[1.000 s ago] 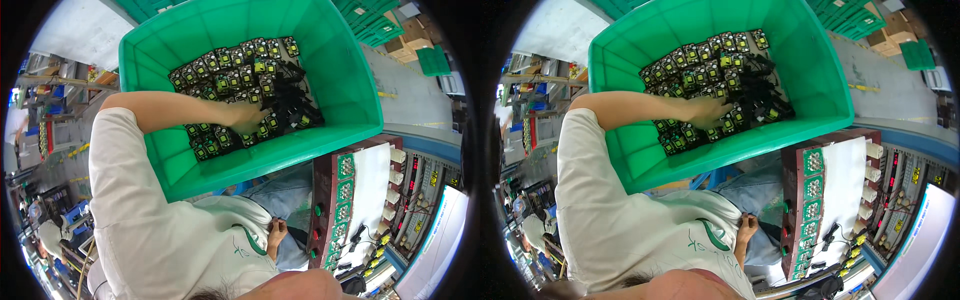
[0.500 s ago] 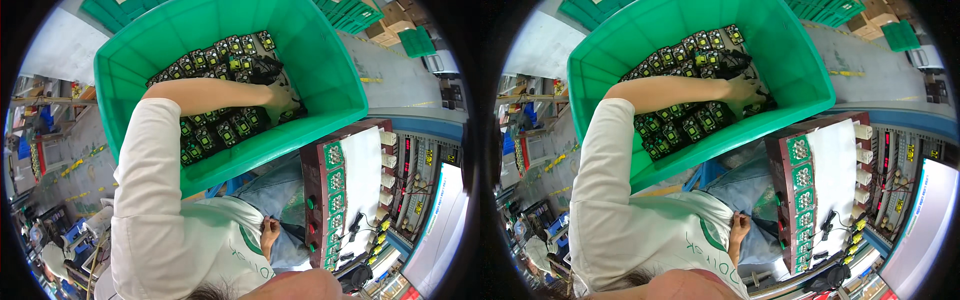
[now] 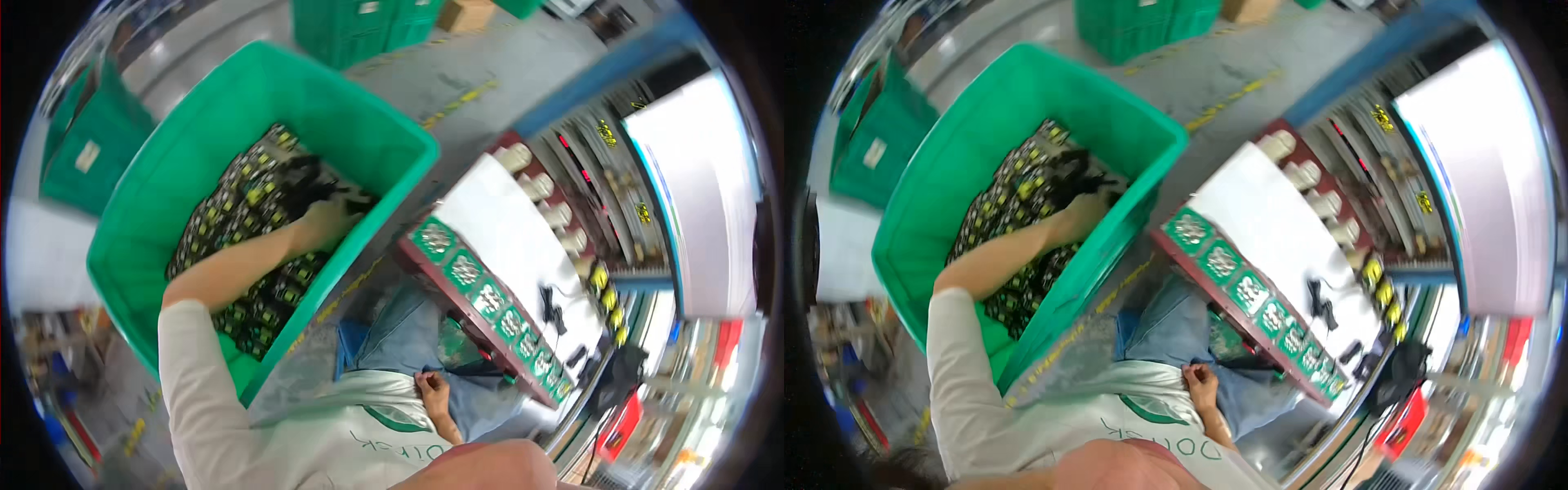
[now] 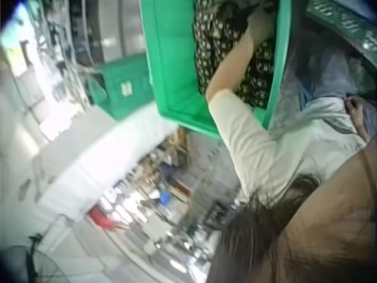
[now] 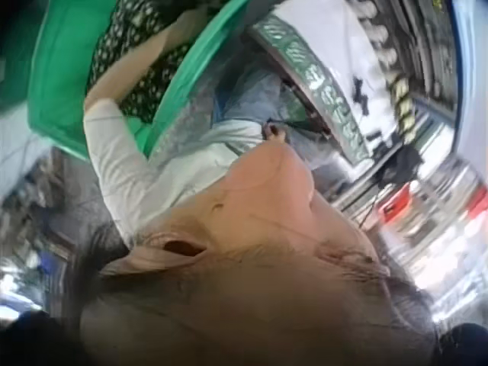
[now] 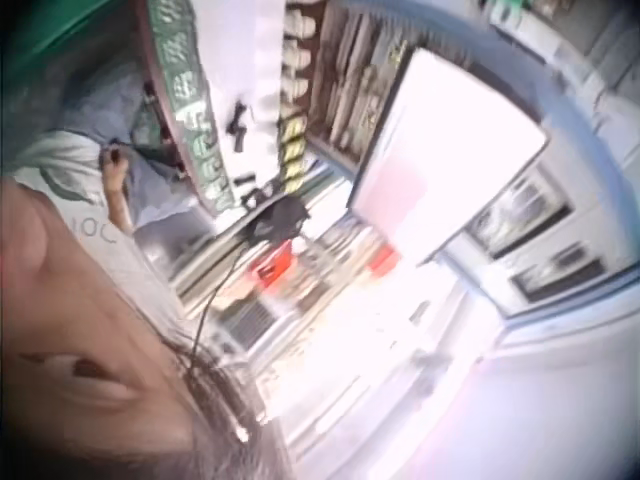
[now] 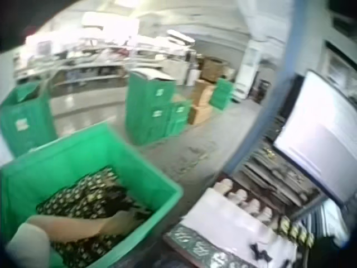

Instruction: The recorder is testing power modules by plugging them into a test bench, checking the status on a monitor, and sorting them into bins.

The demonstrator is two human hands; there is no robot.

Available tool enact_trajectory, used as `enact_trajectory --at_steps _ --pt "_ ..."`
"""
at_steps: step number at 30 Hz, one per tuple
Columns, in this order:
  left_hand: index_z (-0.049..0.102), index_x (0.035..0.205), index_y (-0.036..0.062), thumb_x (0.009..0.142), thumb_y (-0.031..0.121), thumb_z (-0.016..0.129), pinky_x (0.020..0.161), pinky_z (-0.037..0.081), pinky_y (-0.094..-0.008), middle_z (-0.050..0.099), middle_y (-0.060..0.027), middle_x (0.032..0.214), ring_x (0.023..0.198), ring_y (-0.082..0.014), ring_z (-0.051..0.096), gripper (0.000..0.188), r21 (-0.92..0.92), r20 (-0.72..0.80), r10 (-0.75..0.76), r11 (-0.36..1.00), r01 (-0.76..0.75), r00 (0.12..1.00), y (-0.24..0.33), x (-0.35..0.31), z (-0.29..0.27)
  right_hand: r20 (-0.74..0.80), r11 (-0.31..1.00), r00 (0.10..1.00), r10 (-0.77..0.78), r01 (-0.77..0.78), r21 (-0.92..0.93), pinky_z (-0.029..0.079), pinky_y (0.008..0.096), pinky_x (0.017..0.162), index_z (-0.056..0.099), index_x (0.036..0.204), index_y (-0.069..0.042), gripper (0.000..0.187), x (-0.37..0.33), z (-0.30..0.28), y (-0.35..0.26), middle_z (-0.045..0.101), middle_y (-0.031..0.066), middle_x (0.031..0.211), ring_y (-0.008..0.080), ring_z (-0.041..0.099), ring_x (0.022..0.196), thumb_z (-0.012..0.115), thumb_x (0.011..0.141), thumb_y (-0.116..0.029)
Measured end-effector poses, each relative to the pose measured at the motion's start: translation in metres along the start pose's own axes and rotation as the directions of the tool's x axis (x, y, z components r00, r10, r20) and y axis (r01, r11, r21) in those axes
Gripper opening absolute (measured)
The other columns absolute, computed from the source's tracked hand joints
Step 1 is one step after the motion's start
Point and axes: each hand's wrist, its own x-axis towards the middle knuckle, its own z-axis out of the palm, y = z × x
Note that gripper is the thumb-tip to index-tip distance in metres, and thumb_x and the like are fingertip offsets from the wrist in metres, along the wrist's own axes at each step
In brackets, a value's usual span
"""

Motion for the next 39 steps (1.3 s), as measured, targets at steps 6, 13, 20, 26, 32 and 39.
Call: enact_trajectory --at_steps 6,13,20,26,32,39 --pt "0.063 0.138 0.0113 0.094 0.027 0.069 0.067 0.060 -0.0481 0.070 -0.0280 0.113 0.081 -0.0387 0.071 0.047 -0.434 0.238 0.159 0.900 -0.042 0.958 -0.084 0.026 0.070 0.072 0.999 0.997 0.025 -0.027 0.022 0.045 0.0229 0.061 0.065 0.088 -0.006 0.018 -0.006 -0.019 -0.015 0.063 0.0006 0.074 0.0097 0.052 0.064 0.075 0.100 -0.015" --pt "0.072 0.126 0.0030 0.088 0.023 0.076 0.079 0.057 -0.0389 0.076 -0.0114 0.117 0.094 -0.0243 0.070 0.043 -0.690 0.254 0.153 0.721 0.068 0.955 -0.064 0.019 -0.108 0.052 0.987 0.996 0.068 -0.074 0.140 0.045 0.0247 0.061 0.069 0.088 -0.003 0.018 -0.003 -0.031 0.012 0.065 0.0012 0.073 0.0106 0.052 0.064 0.077 0.098 -0.015" --pt "0.042 0.161 0.0015 0.087 0.014 0.084 0.072 0.057 -0.0355 0.064 -0.0192 0.138 0.101 -0.0239 0.069 0.086 -0.959 0.237 -0.487 0.019 0.282 0.840 -0.030 -0.051 -0.247 0.185 0.969 0.983 0.005 -0.050 0.241 0.045 0.0250 0.061 0.069 0.087 -0.002 0.020 0.009 -0.045 0.004 0.065 0.0016 0.073 0.0115 0.054 0.063 0.076 0.098 -0.017" --pt "0.046 0.154 -0.0005 0.087 0.012 0.086 0.064 0.052 -0.0267 0.068 -0.0165 0.126 0.089 -0.0182 0.068 0.079 -0.963 -0.057 -0.624 -0.172 -0.208 0.780 0.012 -0.112 -0.344 0.253 0.983 0.965 -0.070 0.024 0.182 0.048 0.0284 0.062 0.070 0.090 -0.001 0.019 0.025 -0.055 0.012 0.067 0.0040 0.074 0.0147 0.056 0.063 0.075 0.098 -0.017" --pt "0.050 0.150 0.0043 0.085 0.009 0.084 0.063 0.052 -0.0246 0.068 -0.0174 0.128 0.094 -0.0224 0.068 0.073 -0.959 -0.123 -0.382 -0.193 -0.210 0.916 0.112 -0.127 -0.412 0.215 0.876 0.869 -0.447 0.474 -0.095 0.052 0.0336 0.071 0.071 0.099 0.000 0.012 -0.006 -0.077 -0.133 0.069 0.0093 0.081 0.0209 0.060 0.071 0.074 0.094 -0.011" --pt "0.055 0.143 0.0037 0.080 0.004 0.086 0.076 0.052 -0.0246 0.068 -0.0116 0.124 0.095 -0.0154 0.064 0.070 -0.980 0.111 0.276 0.193 0.058 0.955 0.238 -0.115 -0.365 -0.026 0.242 0.258 -0.966 0.933 0.267 0.051 0.0407 0.100 0.062 0.133 0.001 0.052 -0.043 -0.097 -0.325 0.064 0.0222 0.129 0.0330 0.060 0.113 0.078 0.086 -0.016"
